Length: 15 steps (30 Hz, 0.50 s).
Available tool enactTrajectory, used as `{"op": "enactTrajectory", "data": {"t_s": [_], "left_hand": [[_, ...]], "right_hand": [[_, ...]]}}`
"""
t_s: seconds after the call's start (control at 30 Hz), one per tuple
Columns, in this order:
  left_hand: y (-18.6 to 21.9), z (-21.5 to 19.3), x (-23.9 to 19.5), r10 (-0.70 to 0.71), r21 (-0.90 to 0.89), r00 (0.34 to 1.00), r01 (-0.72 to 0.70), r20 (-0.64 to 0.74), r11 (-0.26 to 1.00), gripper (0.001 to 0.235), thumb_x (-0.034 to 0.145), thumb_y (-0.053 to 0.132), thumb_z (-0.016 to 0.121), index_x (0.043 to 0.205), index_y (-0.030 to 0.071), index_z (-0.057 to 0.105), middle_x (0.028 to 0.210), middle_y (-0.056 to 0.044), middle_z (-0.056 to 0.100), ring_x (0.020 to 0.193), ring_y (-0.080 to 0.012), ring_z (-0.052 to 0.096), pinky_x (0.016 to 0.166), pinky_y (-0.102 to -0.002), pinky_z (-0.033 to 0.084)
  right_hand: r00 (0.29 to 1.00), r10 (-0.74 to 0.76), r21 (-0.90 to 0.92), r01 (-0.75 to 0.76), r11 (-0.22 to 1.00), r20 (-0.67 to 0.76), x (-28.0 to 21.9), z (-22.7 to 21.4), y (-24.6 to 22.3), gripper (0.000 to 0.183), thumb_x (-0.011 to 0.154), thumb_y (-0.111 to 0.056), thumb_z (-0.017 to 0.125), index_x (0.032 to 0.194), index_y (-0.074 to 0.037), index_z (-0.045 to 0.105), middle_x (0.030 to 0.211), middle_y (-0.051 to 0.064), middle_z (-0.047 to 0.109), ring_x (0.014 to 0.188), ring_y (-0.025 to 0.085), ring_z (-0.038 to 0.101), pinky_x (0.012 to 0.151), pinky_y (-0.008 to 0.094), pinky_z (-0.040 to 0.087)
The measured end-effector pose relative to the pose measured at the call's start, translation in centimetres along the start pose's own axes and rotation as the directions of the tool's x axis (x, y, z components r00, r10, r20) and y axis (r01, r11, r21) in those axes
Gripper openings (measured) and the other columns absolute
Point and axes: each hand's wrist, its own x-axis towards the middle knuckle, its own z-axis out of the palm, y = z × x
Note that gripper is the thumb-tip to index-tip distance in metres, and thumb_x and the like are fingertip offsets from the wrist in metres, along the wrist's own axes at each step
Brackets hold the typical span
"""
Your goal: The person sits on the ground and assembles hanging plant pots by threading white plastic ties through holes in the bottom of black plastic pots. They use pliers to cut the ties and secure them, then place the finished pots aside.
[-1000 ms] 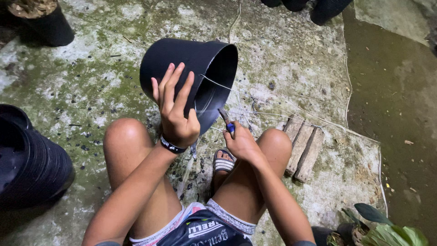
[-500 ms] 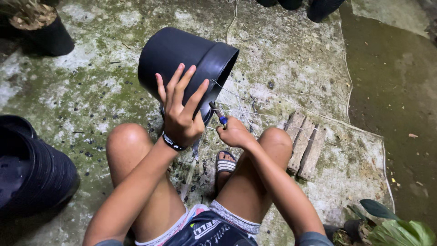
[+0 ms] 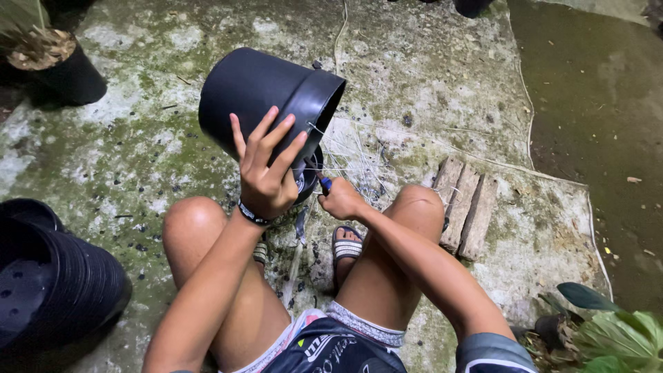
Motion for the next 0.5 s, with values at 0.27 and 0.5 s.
{"op": "enactTrajectory", "data": {"t_s": [0.27, 0.5], "left_hand": [[-0.4, 0.6, -0.2, 0.048, 0.036, 0.999, -0.048, -0.007, 0.998, 0.052, 0.084, -0.011, 0.056, 0.129, 0.009, 0.07, 0.141, -0.013, 0.063, 0.143, -0.0362, 0.052, 0.126, -0.07, 0.014], [-4.8, 2.5, 2.4, -0.214, -0.006, 0.962, 0.216, -0.169, 0.976, 0.055, 0.078, -0.013, 0.048, 0.128, 0.003, 0.067, 0.141, -0.017, 0.063, 0.141, -0.0407, 0.053, 0.126, -0.06, 0.024]], "right_hand": [[0.97, -0.169, 0.03, 0.177, 0.984, -0.174, -0.1, 1.1, 0.5, 0.028, 0.084, -0.018, 0.066, 0.103, 0.002, 0.062, 0.071, 0.023, 0.064, 0.068, 0.036, 0.064, 0.069, 0.047, 0.052], [0.999, -0.045, 0.4, 0.045, 0.915, -0.01, 1.2, 0.3, 1.8, 0.022, 0.097, -0.009, 0.058, 0.114, -0.001, 0.069, 0.095, 0.02, 0.071, 0.081, 0.031, 0.066, 0.074, 0.044, 0.049]]}}
